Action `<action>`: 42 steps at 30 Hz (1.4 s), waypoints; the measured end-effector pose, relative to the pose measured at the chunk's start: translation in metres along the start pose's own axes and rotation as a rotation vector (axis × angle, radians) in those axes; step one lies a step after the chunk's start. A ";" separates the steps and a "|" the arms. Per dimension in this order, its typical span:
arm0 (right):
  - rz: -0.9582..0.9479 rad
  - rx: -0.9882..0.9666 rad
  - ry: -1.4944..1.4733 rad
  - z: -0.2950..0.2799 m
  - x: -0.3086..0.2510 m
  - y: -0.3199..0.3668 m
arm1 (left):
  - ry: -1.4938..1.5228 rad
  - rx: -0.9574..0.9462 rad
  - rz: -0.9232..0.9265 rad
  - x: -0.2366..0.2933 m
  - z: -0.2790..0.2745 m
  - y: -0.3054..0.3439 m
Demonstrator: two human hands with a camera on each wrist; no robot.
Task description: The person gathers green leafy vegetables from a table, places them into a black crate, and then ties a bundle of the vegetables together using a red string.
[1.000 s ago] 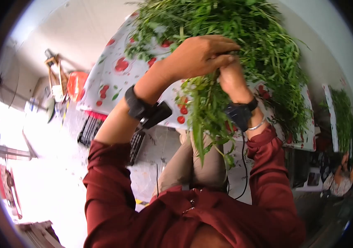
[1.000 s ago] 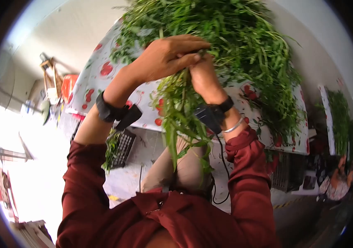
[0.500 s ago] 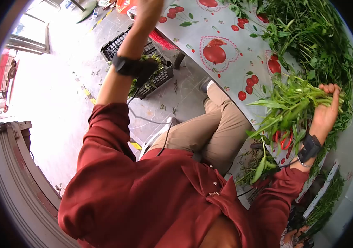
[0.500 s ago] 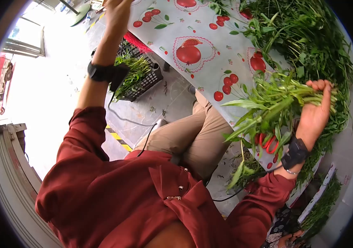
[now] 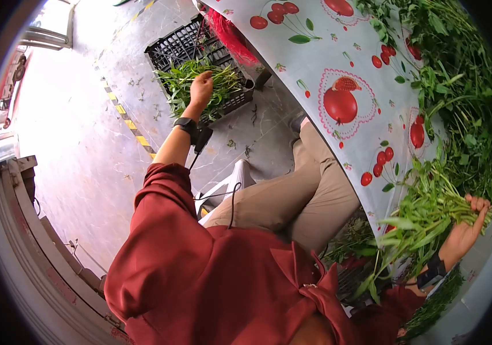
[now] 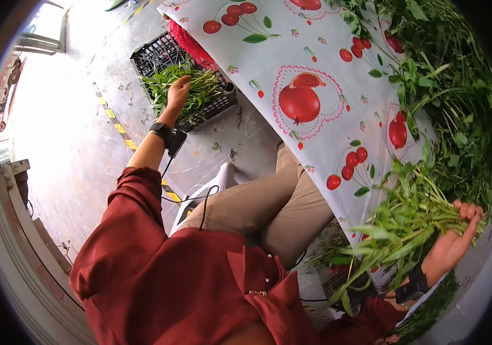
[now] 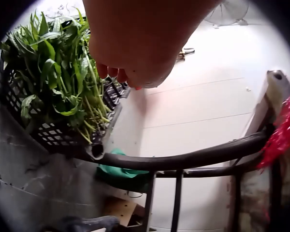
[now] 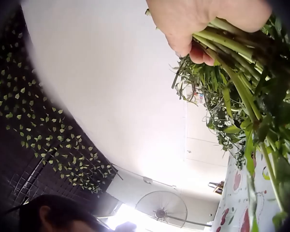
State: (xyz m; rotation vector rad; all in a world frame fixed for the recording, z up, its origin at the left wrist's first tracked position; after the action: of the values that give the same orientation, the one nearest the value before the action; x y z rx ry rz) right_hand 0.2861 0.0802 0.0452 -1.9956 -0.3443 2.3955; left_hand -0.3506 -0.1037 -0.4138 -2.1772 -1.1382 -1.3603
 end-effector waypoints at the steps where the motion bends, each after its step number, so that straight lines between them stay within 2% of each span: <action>1: 0.012 -0.010 -0.008 0.000 0.000 0.001 | -0.165 -0.027 0.040 -0.001 0.009 -0.002; 3: 0.029 -0.041 -0.004 0.003 -0.001 0.003 | -0.434 -0.088 0.151 0.004 0.028 -0.005; 4: 0.043 -0.069 -0.005 0.006 -0.001 0.005 | -0.429 -0.091 0.146 0.001 0.033 -0.009; 6: 0.041 -0.032 -0.001 0.002 -0.002 0.009 | -0.622 -0.154 0.114 -0.001 0.046 -0.019; 8: 0.075 -0.038 -0.019 0.000 -0.001 0.010 | -0.778 -0.344 -0.082 0.014 0.049 -0.014; 10: 0.057 0.009 0.030 0.007 -0.002 0.012 | -0.542 -0.247 -0.191 0.003 0.051 -0.020; 11: 0.067 -0.035 0.020 0.007 -0.002 0.012 | -0.540 -0.248 -0.196 0.000 0.054 -0.024; 13: 0.077 -0.080 0.013 0.005 -0.003 0.012 | -0.889 -0.371 -0.060 0.008 0.068 -0.031; 17: 0.068 -0.211 -0.012 0.022 0.000 0.013 | -0.919 -0.323 -0.102 0.000 0.073 -0.038; 19: -0.038 0.114 0.278 0.034 -0.005 0.020 | -0.928 -0.314 -0.094 0.002 0.073 -0.034; 20: -0.034 0.112 0.280 0.045 -0.002 0.022 | -0.941 -0.303 -0.081 0.003 0.071 -0.033; 22: -0.104 0.249 0.408 0.049 -0.008 0.027 | -0.944 -0.278 -0.063 -0.005 0.071 -0.034; 26: -0.079 0.199 0.402 0.041 -0.006 0.027 | -0.937 -0.240 -0.001 -0.049 0.078 -0.050; 27: -0.129 0.114 0.529 0.048 -0.008 0.027 | -0.418 -0.325 -0.198 -0.080 0.070 -0.040; 28: -0.180 0.027 0.656 0.057 -0.009 0.029 | -0.418 -0.322 -0.201 -0.099 0.072 -0.047; 30: -0.199 -0.032 0.705 0.057 -0.010 0.032 | -0.252 -0.078 0.024 -0.107 0.070 -0.071; 31: -0.220 -0.088 0.754 0.059 -0.010 0.033 | -0.323 0.013 0.074 -0.081 0.059 -0.073; 32: -0.222 -0.093 0.753 0.054 -0.011 0.032 | -0.322 0.018 0.071 -0.050 0.049 -0.068; 34: -0.121 -0.092 0.489 0.040 -0.007 0.027 | -0.775 -0.009 0.204 0.015 0.038 -0.041; 35: -0.119 -0.097 0.489 0.040 -0.007 0.028 | -0.842 0.024 0.225 0.020 0.037 -0.039; 38: -0.120 -0.045 0.611 0.028 -0.010 0.025 | -0.765 0.037 0.280 0.034 0.042 -0.031; 39: -0.024 -0.055 0.315 0.015 -0.005 0.019 | -0.703 0.075 0.366 0.043 0.043 -0.020; 40: 0.073 -0.062 0.020 0.012 0.002 0.017 | -0.696 0.029 0.411 0.041 0.050 -0.013; 42: 0.080 -0.030 -0.002 0.010 0.003 0.017 | -0.709 0.003 0.494 0.040 0.059 0.008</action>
State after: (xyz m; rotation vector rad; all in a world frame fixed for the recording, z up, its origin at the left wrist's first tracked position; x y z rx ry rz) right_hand 0.2778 0.0623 0.0413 -2.0584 -0.3083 2.4530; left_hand -0.3002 -0.0534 -0.4071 -2.7730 -0.6915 -0.3804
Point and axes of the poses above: each hand's wrist, its own y-axis away from the middle knuckle, its own z-axis out of the palm, x = y × z, the point moved 9 cm from there along -y, towards the middle knuckle, and after that the axes turned 1 degree about y, right-handed, at the moved point
